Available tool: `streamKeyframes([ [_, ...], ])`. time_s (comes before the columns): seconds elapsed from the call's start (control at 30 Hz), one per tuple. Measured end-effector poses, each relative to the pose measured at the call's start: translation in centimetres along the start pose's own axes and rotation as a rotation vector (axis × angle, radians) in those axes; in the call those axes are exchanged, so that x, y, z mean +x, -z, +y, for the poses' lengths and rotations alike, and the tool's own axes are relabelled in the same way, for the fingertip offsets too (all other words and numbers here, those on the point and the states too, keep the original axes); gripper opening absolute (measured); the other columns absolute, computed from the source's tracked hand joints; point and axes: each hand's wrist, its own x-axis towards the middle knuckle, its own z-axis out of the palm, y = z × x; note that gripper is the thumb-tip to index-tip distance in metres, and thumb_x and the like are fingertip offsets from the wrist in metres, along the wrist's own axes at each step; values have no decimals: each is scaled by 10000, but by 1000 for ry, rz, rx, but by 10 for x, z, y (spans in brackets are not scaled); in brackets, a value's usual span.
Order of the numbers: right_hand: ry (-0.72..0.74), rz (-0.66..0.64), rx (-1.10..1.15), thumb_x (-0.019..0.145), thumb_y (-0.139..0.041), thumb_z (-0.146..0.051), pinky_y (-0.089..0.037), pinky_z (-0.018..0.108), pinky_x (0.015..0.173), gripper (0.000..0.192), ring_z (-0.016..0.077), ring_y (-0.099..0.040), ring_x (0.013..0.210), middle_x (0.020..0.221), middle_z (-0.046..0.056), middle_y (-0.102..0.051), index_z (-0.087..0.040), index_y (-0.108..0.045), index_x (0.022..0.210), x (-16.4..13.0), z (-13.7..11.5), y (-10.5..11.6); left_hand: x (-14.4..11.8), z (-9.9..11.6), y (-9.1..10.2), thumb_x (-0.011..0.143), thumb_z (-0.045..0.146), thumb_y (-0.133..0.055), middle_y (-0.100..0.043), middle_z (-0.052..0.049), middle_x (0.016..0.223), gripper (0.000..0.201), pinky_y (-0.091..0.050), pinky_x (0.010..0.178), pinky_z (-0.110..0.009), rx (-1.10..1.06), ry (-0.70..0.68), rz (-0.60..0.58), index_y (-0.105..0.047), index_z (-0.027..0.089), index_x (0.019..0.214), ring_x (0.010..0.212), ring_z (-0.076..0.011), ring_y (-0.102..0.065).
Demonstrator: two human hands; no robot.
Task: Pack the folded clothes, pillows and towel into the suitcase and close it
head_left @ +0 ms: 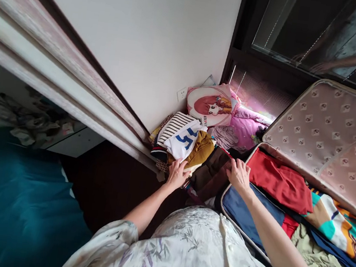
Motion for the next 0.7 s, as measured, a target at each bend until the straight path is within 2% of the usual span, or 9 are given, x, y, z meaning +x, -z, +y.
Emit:
streamKeyframes([
  [0.1, -31, -33, -64, 906, -580, -277, -397, 544, 1023, 496, 382, -477, 1269, 1355, 247, -573, -124, -550, 1377, 28, 0, 3, 3, -1, -4, 929, 305, -663, -540, -170, 1423, 431, -451, 1084, -485, -28, 11, 23, -625, 169, 1336, 1319, -334, -518],
  [0.23, 36, -51, 3, 902, -577, -281, -413, 521, 993, 490, 366, -495, 1227, 1360, 210, -581, -165, -552, 1378, 45, -21, -8, 34, -12, 2, 910, 262, -668, -526, -181, 1448, 463, -424, 1104, -501, 47, 35, 40, -592, 175, 1358, 1336, -345, -499],
  [0.37, 92, -70, 98, 904, -559, -257, -447, 482, 941, 453, 339, -532, 1160, 1343, 177, -607, -200, -582, 1353, 47, -52, -24, 67, -14, 9, 846, 206, -705, -484, -194, 1493, 574, -391, 1115, -532, 167, -55, -28, -545, 168, 1396, 1376, -368, -439],
  [0.5, 114, -104, 183, 908, -561, -234, -480, 446, 908, 449, 312, -577, 1109, 1294, 173, -638, -206, -594, 1355, 46, -70, -33, 87, -6, 12, 951, 111, -464, -584, -225, 1312, 389, -422, 1057, -511, 280, -87, -67, -604, 90, 1312, 1243, -354, -510],
  [0.57, 118, -121, 225, 914, -564, -234, -500, 433, 907, 456, 303, -595, 1118, 1289, 174, -642, -199, -587, 1368, 45, -71, -34, 93, -7, 15, 969, 80, -378, -615, -209, 1218, 390, -434, 1039, -490, 269, -92, -94, -648, 104, 1249, 1175, -332, -537],
  [0.7, 129, -143, 324, 909, -564, -204, -541, 371, 900, 451, 248, -647, 1076, 1279, 151, -658, -187, -588, 1359, 43, -70, -33, 102, -25, 25, 920, 91, -515, -595, -160, 1221, 360, -477, 1001, -401, 182, -154, -200, -669, 163, 1236, 1141, -283, -553],
])
